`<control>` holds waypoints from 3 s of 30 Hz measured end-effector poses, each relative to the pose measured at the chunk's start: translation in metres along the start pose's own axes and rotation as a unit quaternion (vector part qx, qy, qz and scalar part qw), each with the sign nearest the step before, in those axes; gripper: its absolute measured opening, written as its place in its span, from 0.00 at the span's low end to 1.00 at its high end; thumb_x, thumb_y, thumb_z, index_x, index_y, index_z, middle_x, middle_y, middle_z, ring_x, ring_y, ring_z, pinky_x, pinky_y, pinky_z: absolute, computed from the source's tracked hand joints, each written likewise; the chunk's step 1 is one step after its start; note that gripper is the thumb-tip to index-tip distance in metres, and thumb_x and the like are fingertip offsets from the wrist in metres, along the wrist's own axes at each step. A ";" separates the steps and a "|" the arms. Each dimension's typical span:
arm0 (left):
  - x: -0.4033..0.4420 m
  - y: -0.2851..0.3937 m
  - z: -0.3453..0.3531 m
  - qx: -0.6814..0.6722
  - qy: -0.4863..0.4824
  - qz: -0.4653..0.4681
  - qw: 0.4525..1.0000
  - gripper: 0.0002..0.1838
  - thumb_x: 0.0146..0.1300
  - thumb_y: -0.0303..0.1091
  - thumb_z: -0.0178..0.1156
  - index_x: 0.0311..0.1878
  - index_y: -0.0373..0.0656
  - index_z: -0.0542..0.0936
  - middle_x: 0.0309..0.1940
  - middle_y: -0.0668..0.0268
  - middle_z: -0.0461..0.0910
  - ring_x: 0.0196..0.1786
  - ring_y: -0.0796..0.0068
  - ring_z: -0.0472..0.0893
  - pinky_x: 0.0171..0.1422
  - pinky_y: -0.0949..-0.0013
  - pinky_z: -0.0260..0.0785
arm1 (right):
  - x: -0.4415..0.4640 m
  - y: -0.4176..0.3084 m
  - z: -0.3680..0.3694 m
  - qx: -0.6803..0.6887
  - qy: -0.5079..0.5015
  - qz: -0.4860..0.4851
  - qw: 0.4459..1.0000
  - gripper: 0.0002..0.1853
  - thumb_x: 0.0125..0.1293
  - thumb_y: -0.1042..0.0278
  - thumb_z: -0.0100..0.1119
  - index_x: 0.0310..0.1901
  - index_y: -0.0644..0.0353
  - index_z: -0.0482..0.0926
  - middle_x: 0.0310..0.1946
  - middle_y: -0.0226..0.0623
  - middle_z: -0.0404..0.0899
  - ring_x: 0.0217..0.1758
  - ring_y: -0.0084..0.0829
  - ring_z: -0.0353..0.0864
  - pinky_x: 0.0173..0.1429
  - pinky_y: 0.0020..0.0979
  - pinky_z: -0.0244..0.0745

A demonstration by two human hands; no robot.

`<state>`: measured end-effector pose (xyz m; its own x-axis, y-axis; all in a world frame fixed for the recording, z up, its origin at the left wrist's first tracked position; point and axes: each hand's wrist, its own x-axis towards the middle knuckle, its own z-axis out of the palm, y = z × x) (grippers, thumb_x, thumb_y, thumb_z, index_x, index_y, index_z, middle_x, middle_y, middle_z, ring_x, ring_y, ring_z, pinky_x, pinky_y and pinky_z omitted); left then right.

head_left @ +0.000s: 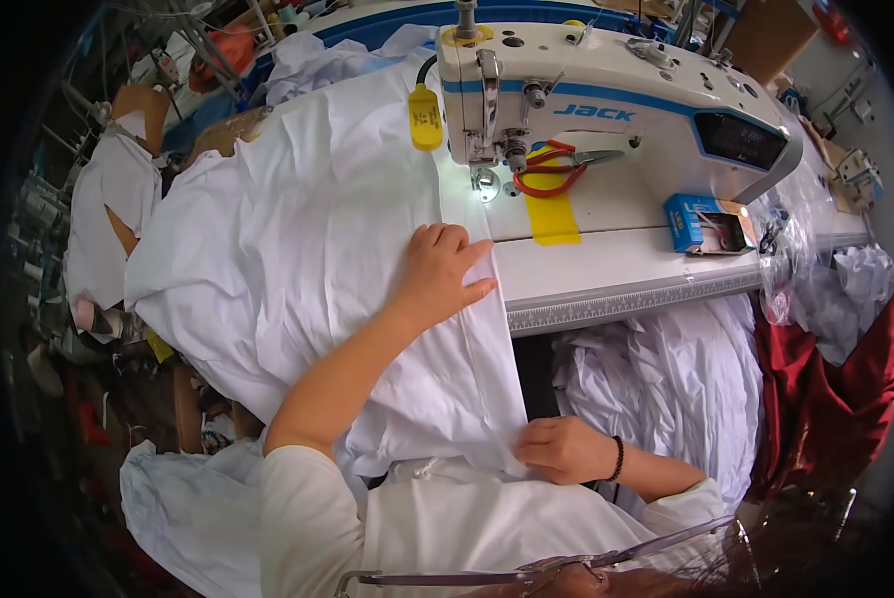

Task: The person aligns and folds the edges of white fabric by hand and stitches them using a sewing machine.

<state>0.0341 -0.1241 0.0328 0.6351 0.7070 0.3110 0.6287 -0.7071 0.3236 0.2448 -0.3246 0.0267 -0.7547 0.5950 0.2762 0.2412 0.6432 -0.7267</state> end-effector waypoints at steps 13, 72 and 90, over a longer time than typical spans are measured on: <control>-0.002 -0.007 0.005 0.015 -0.006 -0.009 1.000 0.27 0.52 0.47 0.67 0.55 0.50 0.78 0.59 0.65 0.72 0.67 0.62 0.65 0.69 0.43 0.53 | 0.005 0.018 0.001 0.101 -0.001 0.053 0.993 0.08 0.50 0.79 0.61 0.35 0.62 0.78 0.34 0.38 0.77 0.40 0.41 0.79 0.41 0.37 0.76; 0.002 -0.017 0.004 -0.045 -0.010 0.077 0.996 0.27 0.44 0.21 0.60 0.53 0.46 0.79 0.57 0.62 0.74 0.62 0.58 0.71 0.69 0.50 0.60 | 0.032 0.043 -0.010 -0.100 0.147 0.005 0.984 0.16 0.42 0.80 0.60 0.38 0.67 0.78 0.38 0.39 0.75 0.46 0.41 0.76 0.54 0.39 0.76; 0.050 -0.075 0.003 -0.019 0.018 0.194 0.981 0.21 0.42 0.26 0.66 0.45 0.48 0.83 0.42 0.68 0.75 0.52 0.64 0.74 0.64 0.60 0.66 | 0.075 0.082 -0.027 -0.162 0.213 0.031 0.963 0.14 0.46 0.77 0.60 0.38 0.64 0.78 0.40 0.37 0.77 0.48 0.37 0.77 0.54 0.39 0.71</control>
<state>0.0201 -0.0353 0.0217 0.8067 0.3854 0.4481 0.3255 -0.9225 0.2074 0.2249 -0.2140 0.0048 -0.4296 0.7370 0.5218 0.5077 0.6749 -0.5354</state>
